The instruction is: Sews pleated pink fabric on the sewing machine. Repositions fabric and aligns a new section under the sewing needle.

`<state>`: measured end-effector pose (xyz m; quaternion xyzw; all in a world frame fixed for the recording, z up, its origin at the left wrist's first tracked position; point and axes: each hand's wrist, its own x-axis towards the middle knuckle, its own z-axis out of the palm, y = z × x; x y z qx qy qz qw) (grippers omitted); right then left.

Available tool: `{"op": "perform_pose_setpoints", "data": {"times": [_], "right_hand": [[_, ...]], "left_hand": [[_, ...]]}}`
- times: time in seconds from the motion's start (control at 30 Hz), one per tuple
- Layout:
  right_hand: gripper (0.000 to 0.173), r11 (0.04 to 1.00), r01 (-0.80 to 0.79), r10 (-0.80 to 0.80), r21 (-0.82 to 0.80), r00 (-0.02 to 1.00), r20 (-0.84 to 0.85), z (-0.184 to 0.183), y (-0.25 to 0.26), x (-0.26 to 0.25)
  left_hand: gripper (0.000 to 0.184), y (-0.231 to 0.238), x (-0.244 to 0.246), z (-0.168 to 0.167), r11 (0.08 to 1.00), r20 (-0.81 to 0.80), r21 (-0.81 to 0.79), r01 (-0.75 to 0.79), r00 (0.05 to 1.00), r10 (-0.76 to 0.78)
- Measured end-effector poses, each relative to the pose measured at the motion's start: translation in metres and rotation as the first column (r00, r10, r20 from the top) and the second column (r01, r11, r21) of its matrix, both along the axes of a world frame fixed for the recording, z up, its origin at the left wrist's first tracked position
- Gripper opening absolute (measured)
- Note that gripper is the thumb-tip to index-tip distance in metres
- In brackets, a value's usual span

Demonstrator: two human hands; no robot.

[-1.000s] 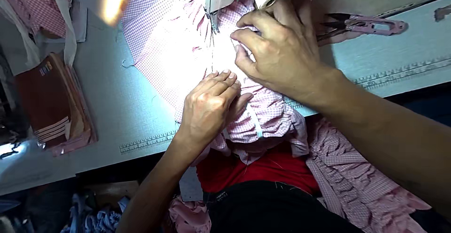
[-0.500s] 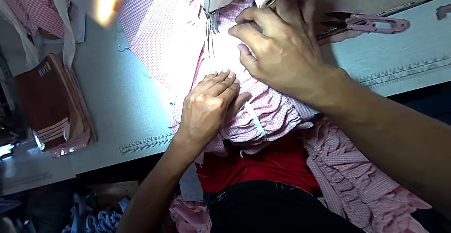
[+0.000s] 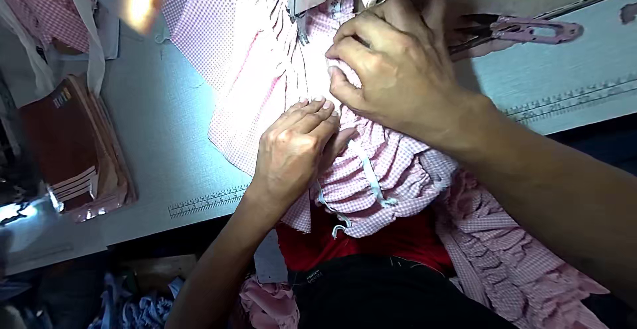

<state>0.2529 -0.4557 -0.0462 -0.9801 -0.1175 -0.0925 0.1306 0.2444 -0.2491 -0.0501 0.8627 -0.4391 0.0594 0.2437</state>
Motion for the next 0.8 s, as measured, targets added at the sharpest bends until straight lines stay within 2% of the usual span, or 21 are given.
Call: {"op": "perform_pose_setpoints", "data": {"times": [0.2,0.33,0.5,0.67,0.8], "right_hand": [[0.03,0.999,-0.05,0.05,0.011,0.998,0.025,-0.0002,0.0014,0.0015],[0.04,1.0,0.002,-0.002,-0.011,1.0,-0.02,0.0015,0.0024,0.0015],[0.029,0.998,-0.066,0.065,0.007,0.997,0.048,-0.002,0.004,0.0011],[0.038,1.0,-0.021,0.021,0.002,1.0,0.004,-0.0025,0.0028,0.0024],[0.033,0.999,-0.039,0.039,-0.006,0.998,0.04,-0.0021,0.0028,0.002]], "left_hand": [[0.027,-0.0001,-0.0003,0.0032,1.0,-0.022,0.0,0.0,1.0,0.0],[0.027,-0.0001,-0.001,0.0033,1.0,-0.019,0.004,0.0,1.0,0.0],[0.026,0.0003,-0.0006,0.003,1.0,-0.022,0.004,0.006,1.0,-0.006],[0.025,0.0003,0.0003,0.0035,1.0,-0.019,0.017,0.0,1.0,0.0],[0.024,-0.0008,0.0002,0.0036,1.0,-0.021,0.008,0.011,1.0,-0.011]]}}
